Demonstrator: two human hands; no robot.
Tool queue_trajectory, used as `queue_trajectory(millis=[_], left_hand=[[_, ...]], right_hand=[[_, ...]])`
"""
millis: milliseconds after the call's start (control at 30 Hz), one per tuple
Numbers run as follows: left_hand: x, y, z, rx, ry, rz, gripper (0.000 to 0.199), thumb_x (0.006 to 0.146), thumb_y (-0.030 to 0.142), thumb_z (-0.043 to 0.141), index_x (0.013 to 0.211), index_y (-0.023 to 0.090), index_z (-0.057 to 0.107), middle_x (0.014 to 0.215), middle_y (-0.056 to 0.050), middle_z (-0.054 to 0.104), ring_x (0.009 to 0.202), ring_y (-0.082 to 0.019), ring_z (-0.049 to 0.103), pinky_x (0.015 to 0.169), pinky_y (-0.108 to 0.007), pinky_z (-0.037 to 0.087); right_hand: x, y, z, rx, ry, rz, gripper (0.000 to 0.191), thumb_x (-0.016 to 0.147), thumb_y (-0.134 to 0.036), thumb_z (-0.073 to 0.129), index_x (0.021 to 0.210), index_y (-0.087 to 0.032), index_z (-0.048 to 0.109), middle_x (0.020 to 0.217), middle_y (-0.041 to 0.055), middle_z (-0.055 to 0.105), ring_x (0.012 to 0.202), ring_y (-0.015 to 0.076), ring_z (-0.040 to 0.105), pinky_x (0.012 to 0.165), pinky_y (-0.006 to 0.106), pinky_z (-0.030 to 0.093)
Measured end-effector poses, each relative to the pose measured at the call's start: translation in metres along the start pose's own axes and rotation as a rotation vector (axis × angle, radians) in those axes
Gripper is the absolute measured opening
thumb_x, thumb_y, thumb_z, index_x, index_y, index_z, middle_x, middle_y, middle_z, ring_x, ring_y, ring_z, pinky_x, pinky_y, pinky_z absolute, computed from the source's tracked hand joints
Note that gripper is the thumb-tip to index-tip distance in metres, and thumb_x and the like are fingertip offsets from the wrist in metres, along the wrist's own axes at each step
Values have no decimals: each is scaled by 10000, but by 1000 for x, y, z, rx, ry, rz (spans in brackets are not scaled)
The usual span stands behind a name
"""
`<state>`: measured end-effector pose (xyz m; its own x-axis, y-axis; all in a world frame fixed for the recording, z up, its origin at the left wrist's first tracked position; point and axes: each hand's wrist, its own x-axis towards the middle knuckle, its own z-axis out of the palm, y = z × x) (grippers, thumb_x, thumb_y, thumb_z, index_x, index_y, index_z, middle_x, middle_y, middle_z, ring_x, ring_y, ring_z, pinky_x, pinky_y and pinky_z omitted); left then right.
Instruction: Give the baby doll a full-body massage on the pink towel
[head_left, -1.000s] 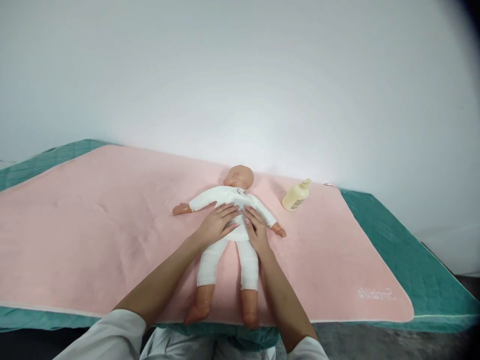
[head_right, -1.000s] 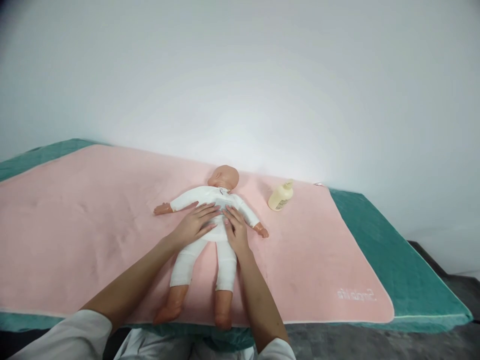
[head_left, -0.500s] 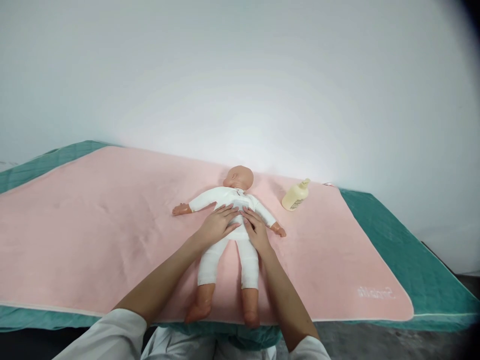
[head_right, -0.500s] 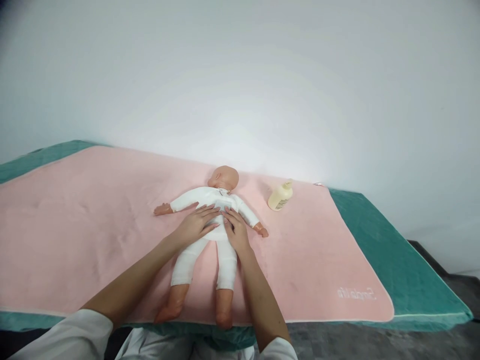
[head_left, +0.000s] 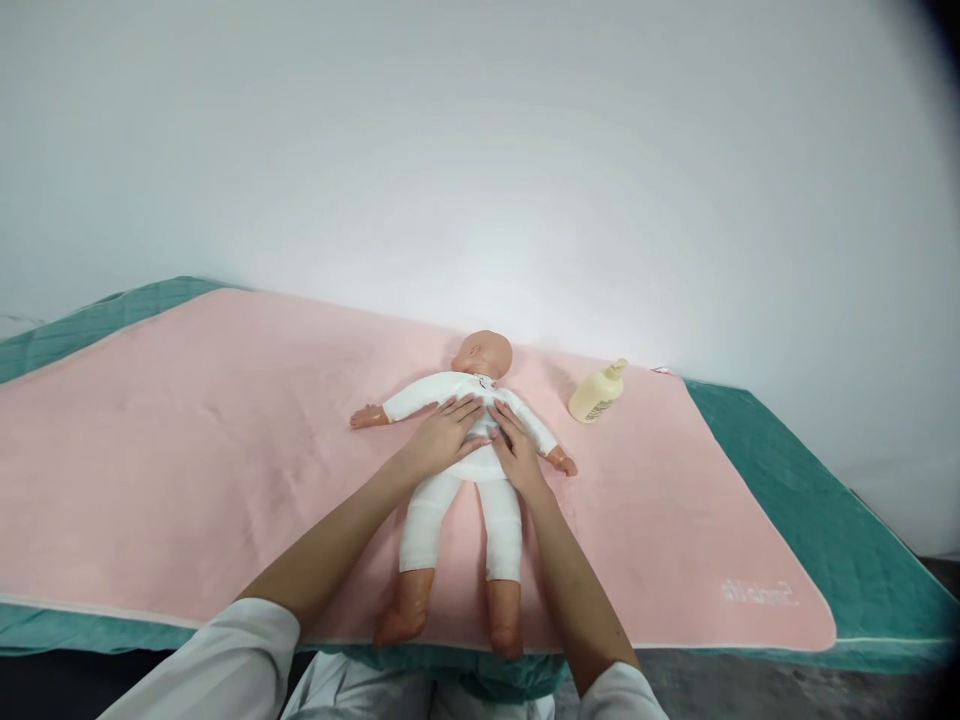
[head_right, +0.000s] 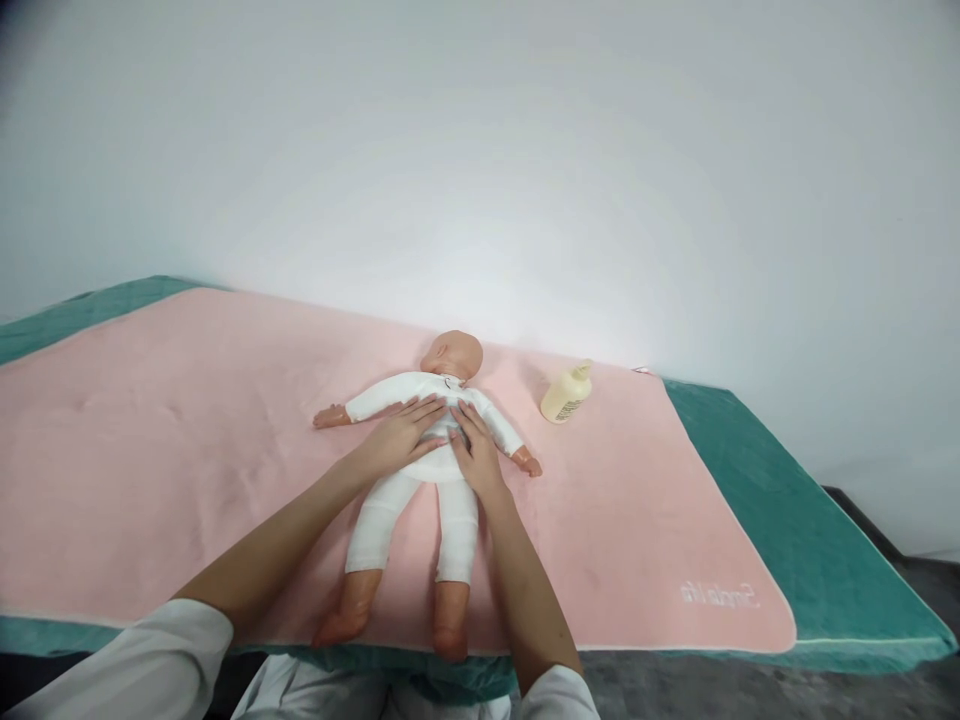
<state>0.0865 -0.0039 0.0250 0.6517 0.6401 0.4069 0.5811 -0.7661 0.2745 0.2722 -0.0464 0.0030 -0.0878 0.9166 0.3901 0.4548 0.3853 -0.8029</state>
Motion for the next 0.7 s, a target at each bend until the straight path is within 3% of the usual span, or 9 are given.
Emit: queue_trajectory(millis=[333,700], left_hand=[[-1,-1,3,-26,-27,-25,549,952,516,414,1342,144,518,1398,-150,535,1358,-263,436,1147,-476,307],[11,-1,-2,56,-18,0,640,933,558,416,1360,86,481,1458,-187,455,1403,-295,358,1164,-481,265]], right_hand=[[2,0,1,-38,-30,9,420,942,-426,466,1319,-274,573,1439,54,507,1374,228,430,1172,470,323],[15,3,-2,-36,-4,8,451,932,-428,477,1339,-248,553,1471,63,466,1406,223,379,1192,453,281]])
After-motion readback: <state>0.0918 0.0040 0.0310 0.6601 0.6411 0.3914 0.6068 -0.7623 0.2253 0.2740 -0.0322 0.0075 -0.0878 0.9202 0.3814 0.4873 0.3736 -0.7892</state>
